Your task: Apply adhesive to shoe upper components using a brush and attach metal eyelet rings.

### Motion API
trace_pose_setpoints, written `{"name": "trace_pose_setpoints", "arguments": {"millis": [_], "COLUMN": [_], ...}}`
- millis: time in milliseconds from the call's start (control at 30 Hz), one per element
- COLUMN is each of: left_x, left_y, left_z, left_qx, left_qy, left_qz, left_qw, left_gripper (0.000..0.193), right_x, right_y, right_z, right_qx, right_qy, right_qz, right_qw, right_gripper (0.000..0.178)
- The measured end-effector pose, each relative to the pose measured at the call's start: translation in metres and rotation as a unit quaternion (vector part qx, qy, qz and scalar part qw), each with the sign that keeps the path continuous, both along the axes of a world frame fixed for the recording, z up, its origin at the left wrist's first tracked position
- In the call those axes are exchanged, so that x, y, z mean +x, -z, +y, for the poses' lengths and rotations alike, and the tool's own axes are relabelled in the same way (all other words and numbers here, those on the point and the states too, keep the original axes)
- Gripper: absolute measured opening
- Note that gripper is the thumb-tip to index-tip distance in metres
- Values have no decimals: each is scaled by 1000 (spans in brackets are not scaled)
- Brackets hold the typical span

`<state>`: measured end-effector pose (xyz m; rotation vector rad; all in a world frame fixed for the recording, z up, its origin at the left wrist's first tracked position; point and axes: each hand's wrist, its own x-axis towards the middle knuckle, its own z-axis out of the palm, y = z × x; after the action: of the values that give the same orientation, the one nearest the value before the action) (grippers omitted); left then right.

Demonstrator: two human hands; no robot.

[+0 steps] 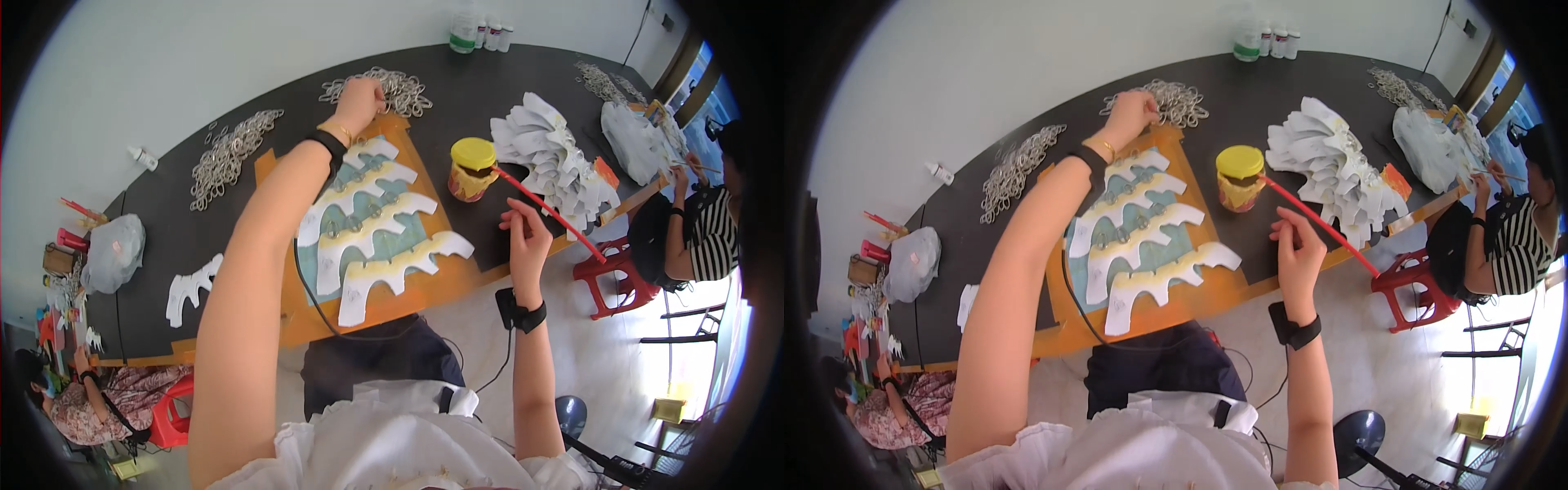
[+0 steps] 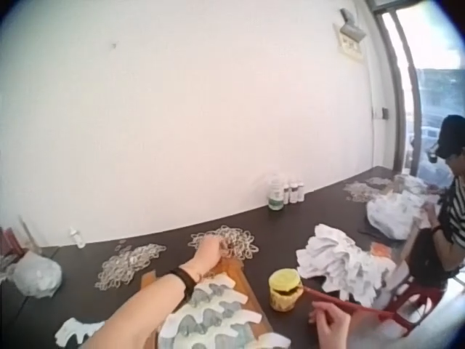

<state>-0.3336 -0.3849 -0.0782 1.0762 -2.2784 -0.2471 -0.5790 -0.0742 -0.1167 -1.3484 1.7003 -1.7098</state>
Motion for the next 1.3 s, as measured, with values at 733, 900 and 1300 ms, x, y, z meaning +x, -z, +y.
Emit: {"name": "trace_pose_setpoints", "arguments": {"millis": [733, 900, 1300], "left_x": [97, 91, 86], "left_y": [-54, -36, -19], "left_z": [226, 229, 234], "left_qx": [463, 466, 438], "left_qy": [119, 120, 107], "left_qz": [12, 10, 14], "left_qw": [878, 877, 893], "left_gripper": [16, 16, 15], "right_x": [179, 177, 171], "right_y": [-6, -3, -1], "right_z": [91, 90, 92], "right_qx": [-55, -37, -38], "right_qy": [-255, -269, -285], "right_qz": [329, 338, 313], "right_qw": [908, 901, 905], "right_gripper": [34, 33, 35]}}
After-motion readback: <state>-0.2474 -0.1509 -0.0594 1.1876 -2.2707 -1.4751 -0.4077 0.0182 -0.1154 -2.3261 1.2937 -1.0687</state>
